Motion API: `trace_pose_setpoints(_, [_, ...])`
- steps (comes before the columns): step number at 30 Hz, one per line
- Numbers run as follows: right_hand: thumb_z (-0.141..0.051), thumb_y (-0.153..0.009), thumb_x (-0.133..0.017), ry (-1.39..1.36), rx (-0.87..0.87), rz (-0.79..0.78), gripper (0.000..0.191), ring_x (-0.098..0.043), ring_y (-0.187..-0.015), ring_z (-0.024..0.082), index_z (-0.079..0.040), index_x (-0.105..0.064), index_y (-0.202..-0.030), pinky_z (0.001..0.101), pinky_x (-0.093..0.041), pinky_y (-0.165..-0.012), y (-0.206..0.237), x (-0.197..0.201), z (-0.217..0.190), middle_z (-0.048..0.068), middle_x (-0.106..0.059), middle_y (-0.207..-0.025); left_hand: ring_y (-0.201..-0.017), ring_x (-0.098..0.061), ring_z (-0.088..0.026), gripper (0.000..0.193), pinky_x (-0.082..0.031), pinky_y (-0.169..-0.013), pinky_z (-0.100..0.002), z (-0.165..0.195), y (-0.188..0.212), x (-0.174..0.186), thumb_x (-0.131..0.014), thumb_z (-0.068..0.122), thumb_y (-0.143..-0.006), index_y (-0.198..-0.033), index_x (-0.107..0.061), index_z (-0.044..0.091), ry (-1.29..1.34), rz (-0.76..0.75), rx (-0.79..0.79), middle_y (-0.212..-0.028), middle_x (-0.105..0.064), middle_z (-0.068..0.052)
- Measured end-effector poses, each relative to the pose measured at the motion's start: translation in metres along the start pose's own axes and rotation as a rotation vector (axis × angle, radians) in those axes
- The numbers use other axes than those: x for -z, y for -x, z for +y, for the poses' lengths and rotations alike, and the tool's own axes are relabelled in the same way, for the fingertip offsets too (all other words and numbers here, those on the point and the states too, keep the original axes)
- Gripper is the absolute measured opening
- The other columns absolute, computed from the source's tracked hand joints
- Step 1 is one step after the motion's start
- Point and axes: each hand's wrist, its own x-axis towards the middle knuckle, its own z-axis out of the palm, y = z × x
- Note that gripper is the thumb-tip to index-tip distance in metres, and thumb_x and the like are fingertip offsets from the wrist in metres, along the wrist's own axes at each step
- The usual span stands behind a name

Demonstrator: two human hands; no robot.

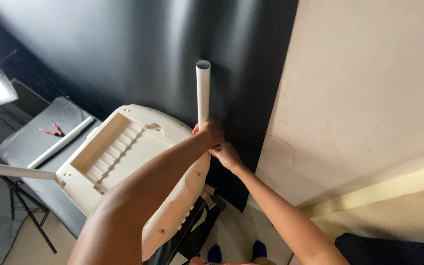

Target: The person assembles a small plastic table upside down on a work table, inserting white tubular legs into the seat base sockets and pressing them in by hand. They then fit white plastic foot caps onto the ends of the legs one at a time, pressing each cap into place.

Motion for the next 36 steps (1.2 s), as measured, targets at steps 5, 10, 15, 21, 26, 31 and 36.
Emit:
trace_pose_setpoints(5, [-0.023, -0.092, -0.072, 0.193, 0.035, 0.183, 0.027, -0.076, -0.093, 0.022, -0.005, -0.072, -0.112, 0.0381, -0.060, -0.081, -0.005, -0.007, -0.005, 0.010, -0.077, -0.098, -0.119, -0.065, -0.018, 0.023, -0.049, -0.108, -0.039, -0.007, 0.015, 0.017, -0.081, 0.017, -0.082, -0.105, -0.078, 0.019, -0.030, 0.229, 0.001, -0.113, -0.074, 0.002])
trace_pose_setpoints(10, [-0.021, -0.095, -0.069, 0.395, 0.056, 0.117, 0.021, -0.076, -0.085, 0.022, 0.000, -0.069, -0.097, 0.0379, -0.059, -0.077, -0.011, 0.000, -0.014, 0.011, -0.076, -0.088, -0.118, -0.065, -0.018, 0.019, -0.050, -0.112, -0.040, -0.029, 0.075, 0.046, -0.081, 0.023, -0.089, -0.106, -0.075, 0.018, 0.911, 0.923, 0.321, -0.111, -0.073, 0.001])
trace_pose_setpoints(15, [-0.014, -0.091, -0.074, 0.451, 0.372, 0.120, 0.017, -0.074, -0.088, 0.026, 0.003, -0.070, -0.093, 0.0391, -0.057, -0.074, -0.010, 0.012, -0.025, 0.015, -0.076, -0.091, -0.105, -0.063, -0.040, 0.083, -0.050, -0.087, -0.050, -0.056, 0.048, 0.085, -0.091, 0.032, -0.066, -0.129, -0.045, 0.003, 1.298, 1.257, 1.031, -0.111, -0.064, -0.021])
trace_pose_setpoints(21, [0.006, -0.089, -0.055, 0.180, 0.344, -0.034, 0.028, -0.074, -0.086, 0.029, -0.003, -0.071, -0.111, 0.0374, -0.059, -0.072, -0.013, 0.017, -0.026, 0.011, -0.075, -0.098, -0.082, -0.075, -0.031, 0.037, -0.055, -0.070, -0.043, -0.064, 0.042, 0.063, -0.075, 0.028, -0.097, -0.116, -0.053, 0.006, 1.741, 1.018, 0.834, -0.090, -0.072, -0.015])
trace_pose_setpoints(26, [-0.005, -0.090, -0.073, 0.304, 0.403, 0.137, 0.023, -0.072, -0.105, 0.025, -0.004, -0.075, -0.113, 0.0360, -0.058, -0.083, -0.013, 0.008, -0.012, 0.011, -0.076, -0.114, -0.082, -0.074, -0.022, 0.032, -0.057, -0.069, -0.038, -0.068, 0.031, 0.064, -0.071, 0.032, -0.101, -0.109, -0.055, 0.006, 1.732, 1.275, 0.708, -0.090, -0.073, -0.009])
trace_pose_setpoints(31, [-0.011, -0.090, -0.073, -0.099, 0.187, 0.080, 0.033, -0.072, -0.116, 0.017, -0.009, -0.075, -0.124, 0.0318, -0.060, -0.095, -0.009, 0.004, 0.007, 0.006, -0.075, -0.127, -0.061, -0.060, -0.011, 0.036, -0.047, -0.054, -0.031, -0.081, 0.023, 0.072, -0.078, 0.039, -0.094, -0.087, -0.065, 0.006, 1.789, 1.178, 0.796, -0.067, -0.062, -0.002])
trace_pose_setpoints(36, [-0.014, -0.096, -0.069, -0.563, 0.094, -0.110, 0.040, -0.063, -0.130, 0.015, -0.007, -0.065, -0.136, 0.0362, -0.053, -0.102, -0.008, 0.001, 0.020, 0.003, -0.060, -0.149, -0.045, -0.054, -0.007, 0.045, -0.040, -0.039, -0.026, -0.089, 0.030, 0.074, -0.075, 0.045, -0.091, -0.072, -0.060, 0.007, 2.117, 1.006, 0.679, -0.055, -0.056, 0.002])
